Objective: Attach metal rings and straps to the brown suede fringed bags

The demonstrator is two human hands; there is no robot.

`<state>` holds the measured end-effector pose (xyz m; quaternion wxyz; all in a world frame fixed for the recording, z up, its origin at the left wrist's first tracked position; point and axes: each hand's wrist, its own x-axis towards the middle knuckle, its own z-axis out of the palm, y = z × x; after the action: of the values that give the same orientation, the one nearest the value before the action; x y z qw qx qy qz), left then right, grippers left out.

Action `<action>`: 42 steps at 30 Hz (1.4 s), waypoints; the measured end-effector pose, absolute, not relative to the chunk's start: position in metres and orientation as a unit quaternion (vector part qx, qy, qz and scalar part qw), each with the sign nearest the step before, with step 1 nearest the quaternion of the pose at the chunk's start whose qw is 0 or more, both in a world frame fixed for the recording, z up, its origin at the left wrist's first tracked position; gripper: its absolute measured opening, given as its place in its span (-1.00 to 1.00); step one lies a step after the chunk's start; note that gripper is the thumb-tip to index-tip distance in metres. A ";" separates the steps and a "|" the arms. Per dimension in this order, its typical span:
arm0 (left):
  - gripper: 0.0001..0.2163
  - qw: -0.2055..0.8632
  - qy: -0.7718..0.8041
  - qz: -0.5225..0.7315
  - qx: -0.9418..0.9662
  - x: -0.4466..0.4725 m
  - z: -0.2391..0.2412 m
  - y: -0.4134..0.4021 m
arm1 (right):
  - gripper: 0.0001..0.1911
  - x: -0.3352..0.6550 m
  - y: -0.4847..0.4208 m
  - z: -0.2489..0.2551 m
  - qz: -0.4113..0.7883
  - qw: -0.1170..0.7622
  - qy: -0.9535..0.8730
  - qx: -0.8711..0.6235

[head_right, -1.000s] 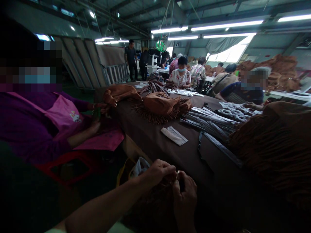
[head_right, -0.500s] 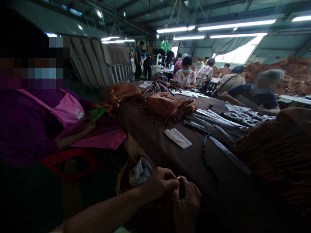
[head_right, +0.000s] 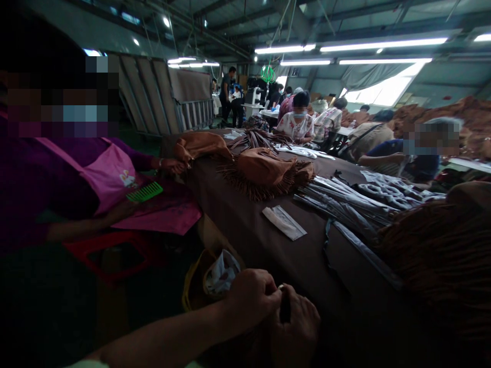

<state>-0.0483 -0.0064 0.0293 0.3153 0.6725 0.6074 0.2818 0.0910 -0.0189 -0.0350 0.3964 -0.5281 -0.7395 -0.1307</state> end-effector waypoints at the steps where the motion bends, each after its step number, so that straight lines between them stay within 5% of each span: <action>1: -0.76 0.317 0.604 0.283 0.674 -0.048 0.030 -0.006 | -0.52 0.093 -0.019 -0.035 -0.125 0.396 -0.740 -0.529; 9: -0.77 0.442 0.515 0.344 0.649 -0.054 0.027 -0.011 | -0.41 0.112 -0.018 -0.046 -0.051 0.377 -0.718 -0.583; 19: -0.58 0.654 0.323 0.447 0.518 -0.052 -0.010 -0.004 | -0.61 0.121 -0.017 -0.018 0.077 0.356 -0.724 -0.586; 29: -0.68 0.586 0.324 0.467 0.577 -0.037 -0.022 -0.004 | -0.68 0.163 -0.015 0.013 0.233 0.261 -0.756 -0.553; 36: -0.65 0.450 0.316 0.478 0.685 -0.021 -0.019 -0.009 | -0.62 0.162 -0.024 0.031 0.330 0.292 -0.660 -0.609; 42: -0.67 0.465 0.321 0.448 0.693 -0.011 -0.021 -0.011 | -0.49 0.161 -0.030 0.024 0.475 0.344 -0.467 -0.662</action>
<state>-0.0114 -0.0109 -0.0209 0.4653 0.6929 0.3207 0.4478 0.1610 -0.0302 0.0238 0.3443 -0.6620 -0.4666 0.4748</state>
